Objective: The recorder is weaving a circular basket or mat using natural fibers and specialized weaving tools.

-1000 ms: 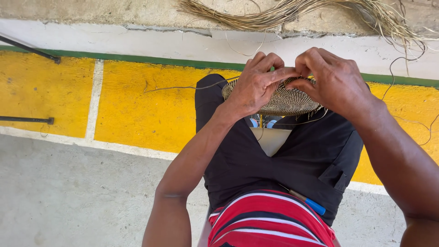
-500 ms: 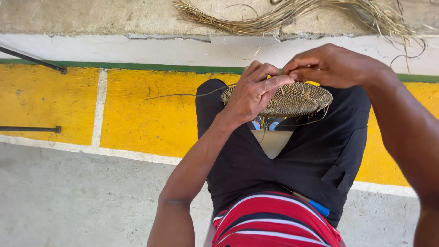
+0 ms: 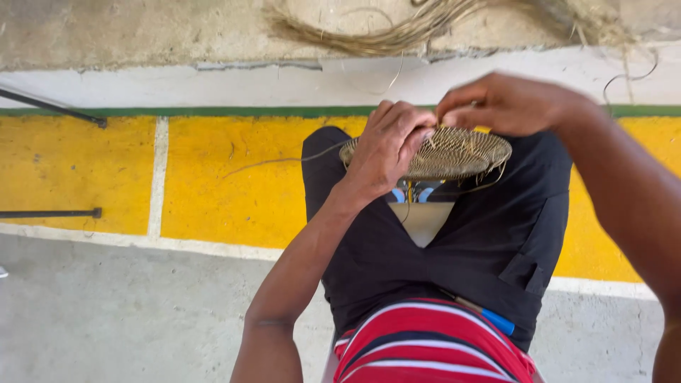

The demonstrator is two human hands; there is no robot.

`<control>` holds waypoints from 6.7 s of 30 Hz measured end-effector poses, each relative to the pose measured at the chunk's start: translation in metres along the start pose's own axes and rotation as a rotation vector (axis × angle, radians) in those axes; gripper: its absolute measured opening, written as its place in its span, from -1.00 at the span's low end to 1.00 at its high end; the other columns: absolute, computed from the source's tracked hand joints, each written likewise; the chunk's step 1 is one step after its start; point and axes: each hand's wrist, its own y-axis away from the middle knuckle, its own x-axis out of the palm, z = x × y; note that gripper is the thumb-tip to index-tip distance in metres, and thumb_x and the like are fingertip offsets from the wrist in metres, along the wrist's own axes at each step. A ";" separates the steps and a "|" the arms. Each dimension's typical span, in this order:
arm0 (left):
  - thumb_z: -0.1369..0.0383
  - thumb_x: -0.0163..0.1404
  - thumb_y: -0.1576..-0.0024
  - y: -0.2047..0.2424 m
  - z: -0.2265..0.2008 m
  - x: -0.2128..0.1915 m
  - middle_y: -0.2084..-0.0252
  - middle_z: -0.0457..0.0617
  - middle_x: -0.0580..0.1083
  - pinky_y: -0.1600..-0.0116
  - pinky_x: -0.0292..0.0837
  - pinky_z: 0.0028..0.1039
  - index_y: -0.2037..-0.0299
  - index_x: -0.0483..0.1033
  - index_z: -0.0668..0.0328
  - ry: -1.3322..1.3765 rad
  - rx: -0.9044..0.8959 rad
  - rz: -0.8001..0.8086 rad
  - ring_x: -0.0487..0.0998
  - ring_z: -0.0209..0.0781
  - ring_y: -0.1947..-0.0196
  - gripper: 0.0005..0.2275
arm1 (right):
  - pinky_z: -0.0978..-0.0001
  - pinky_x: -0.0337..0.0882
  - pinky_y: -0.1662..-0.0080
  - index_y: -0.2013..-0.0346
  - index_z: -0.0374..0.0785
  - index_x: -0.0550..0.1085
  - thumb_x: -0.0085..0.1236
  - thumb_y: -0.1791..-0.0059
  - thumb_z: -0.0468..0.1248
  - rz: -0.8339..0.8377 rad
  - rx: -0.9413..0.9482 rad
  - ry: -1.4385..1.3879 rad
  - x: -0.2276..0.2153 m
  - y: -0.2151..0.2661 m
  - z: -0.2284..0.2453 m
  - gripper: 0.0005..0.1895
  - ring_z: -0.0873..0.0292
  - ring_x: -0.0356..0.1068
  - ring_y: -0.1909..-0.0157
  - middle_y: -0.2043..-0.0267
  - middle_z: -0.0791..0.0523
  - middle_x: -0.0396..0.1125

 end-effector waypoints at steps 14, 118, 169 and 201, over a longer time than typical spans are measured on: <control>0.35 0.15 -0.19 -0.006 -0.010 -0.006 0.23 -0.19 0.42 0.02 0.22 -0.30 0.21 0.54 0.08 -0.042 -0.093 0.042 0.39 -0.20 0.17 -0.93 | 0.16 0.38 0.24 0.31 -0.23 0.54 0.16 -0.04 -0.19 -0.300 0.156 -0.026 0.038 0.003 0.013 -0.83 0.15 0.33 0.35 0.38 0.08 0.35; 0.24 0.07 -0.25 -0.011 0.003 0.001 0.36 -0.20 0.57 -0.06 0.30 -0.28 0.09 0.63 0.03 0.033 -0.287 0.082 0.43 -0.22 0.29 -0.85 | 0.18 0.52 0.03 -0.32 0.09 0.22 -0.08 -0.14 0.00 0.417 0.692 -0.093 0.169 0.161 0.036 -0.55 0.09 0.62 0.15 0.14 0.05 0.50; 0.38 0.04 -0.32 -0.002 -0.043 -0.075 0.21 -0.15 0.57 -0.08 0.36 -0.38 0.01 0.59 0.05 0.103 -0.152 -0.112 0.50 -0.22 0.17 -0.89 | 0.47 0.47 0.15 -0.23 -0.28 0.47 0.02 -0.21 -0.17 -0.723 0.063 -0.147 0.007 0.082 0.047 -0.65 0.27 0.42 0.27 0.18 0.05 0.50; 0.30 0.03 -0.27 0.006 0.177 0.054 0.34 -0.01 0.58 0.11 0.47 -0.42 0.14 0.63 0.28 0.442 -0.809 0.226 0.52 -0.30 0.33 -0.80 | 0.21 0.45 0.33 0.09 -0.30 0.47 -0.04 -0.31 -0.13 -0.844 -0.137 -0.203 -0.080 -0.258 -0.297 -0.71 0.30 0.44 0.36 0.30 0.12 0.44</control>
